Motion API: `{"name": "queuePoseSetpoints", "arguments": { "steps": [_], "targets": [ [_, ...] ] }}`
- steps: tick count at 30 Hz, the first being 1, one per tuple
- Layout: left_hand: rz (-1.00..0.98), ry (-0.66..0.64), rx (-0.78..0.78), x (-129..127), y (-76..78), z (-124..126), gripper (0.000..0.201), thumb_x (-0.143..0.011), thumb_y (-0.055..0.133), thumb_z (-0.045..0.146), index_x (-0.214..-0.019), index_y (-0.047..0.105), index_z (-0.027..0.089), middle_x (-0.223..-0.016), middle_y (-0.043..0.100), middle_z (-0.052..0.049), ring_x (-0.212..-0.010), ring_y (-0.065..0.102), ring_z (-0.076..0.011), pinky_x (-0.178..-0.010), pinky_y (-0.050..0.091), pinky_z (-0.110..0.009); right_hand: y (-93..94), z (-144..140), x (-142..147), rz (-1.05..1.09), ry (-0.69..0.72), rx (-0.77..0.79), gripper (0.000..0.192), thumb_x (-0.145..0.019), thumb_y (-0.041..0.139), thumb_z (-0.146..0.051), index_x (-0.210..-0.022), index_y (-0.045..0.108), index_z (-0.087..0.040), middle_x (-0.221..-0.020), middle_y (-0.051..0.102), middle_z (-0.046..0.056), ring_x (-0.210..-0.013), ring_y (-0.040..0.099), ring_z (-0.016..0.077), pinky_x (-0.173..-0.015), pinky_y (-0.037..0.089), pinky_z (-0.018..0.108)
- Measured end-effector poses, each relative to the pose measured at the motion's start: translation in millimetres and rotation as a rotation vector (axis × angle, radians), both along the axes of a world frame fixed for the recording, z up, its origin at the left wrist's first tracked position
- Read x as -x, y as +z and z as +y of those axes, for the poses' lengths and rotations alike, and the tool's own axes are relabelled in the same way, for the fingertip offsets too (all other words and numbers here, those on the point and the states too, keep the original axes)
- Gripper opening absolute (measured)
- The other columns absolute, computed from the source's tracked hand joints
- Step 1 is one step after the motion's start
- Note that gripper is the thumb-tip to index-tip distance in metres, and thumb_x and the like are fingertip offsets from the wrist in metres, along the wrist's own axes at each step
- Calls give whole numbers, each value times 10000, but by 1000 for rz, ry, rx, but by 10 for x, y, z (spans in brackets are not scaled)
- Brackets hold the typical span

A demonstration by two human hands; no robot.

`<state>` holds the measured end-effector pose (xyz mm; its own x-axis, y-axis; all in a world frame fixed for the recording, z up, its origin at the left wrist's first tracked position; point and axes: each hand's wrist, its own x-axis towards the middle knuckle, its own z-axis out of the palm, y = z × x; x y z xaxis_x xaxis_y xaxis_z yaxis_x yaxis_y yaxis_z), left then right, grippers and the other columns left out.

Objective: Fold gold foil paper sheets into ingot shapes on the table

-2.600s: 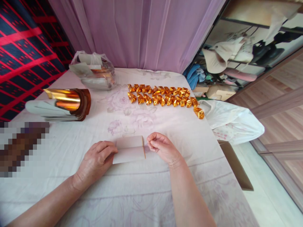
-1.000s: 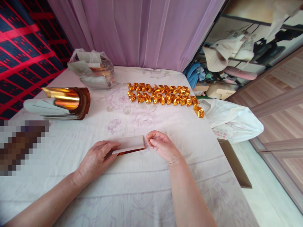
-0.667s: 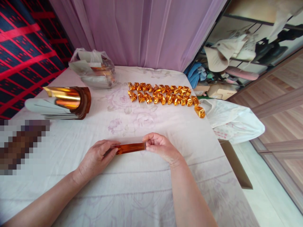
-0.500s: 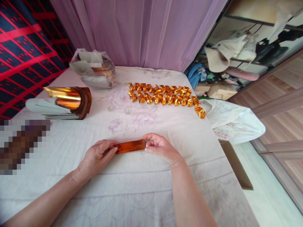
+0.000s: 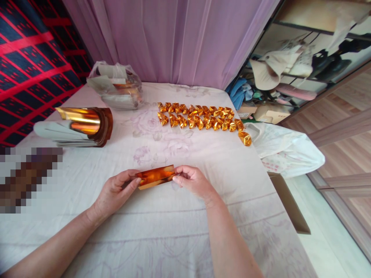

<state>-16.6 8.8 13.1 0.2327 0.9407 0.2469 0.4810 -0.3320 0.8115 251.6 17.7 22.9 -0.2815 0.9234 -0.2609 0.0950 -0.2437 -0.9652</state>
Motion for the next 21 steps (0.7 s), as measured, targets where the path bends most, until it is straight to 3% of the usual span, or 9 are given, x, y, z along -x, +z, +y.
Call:
{"name": "queuePoseSetpoints", "arguments": {
  "steps": [8,12,21],
  "targets": [
    [-128,-115,92,13,55,-14,272,-863,659,408,-1038,694,203,-903,746,-44,-805,704,-176,-775,563,-299,2,18,64,-43,-123,-82,293,-745,712,-480,-804,654,-198,-621,534,-45,-544,441,95,-536,387,234],
    [-114,-71,64,-4,35,-8,167,-854,661,352,-916,703,203,-850,733,-32,-783,691,-165,-760,556,-287,28,19,72,-37,-121,-82,288,-742,707,-464,-838,659,-197,-663,568,-31,-564,472,99,-553,404,237],
    [-306,38,129,-48,3,-17,117,-830,665,300,-857,655,187,-823,724,-23,-756,685,-145,-743,561,-268,65,7,144,-123,-53,-85,256,-741,667,-447,-747,601,-199,-637,542,-34,-575,489,108,-538,399,235]
  ]
}}
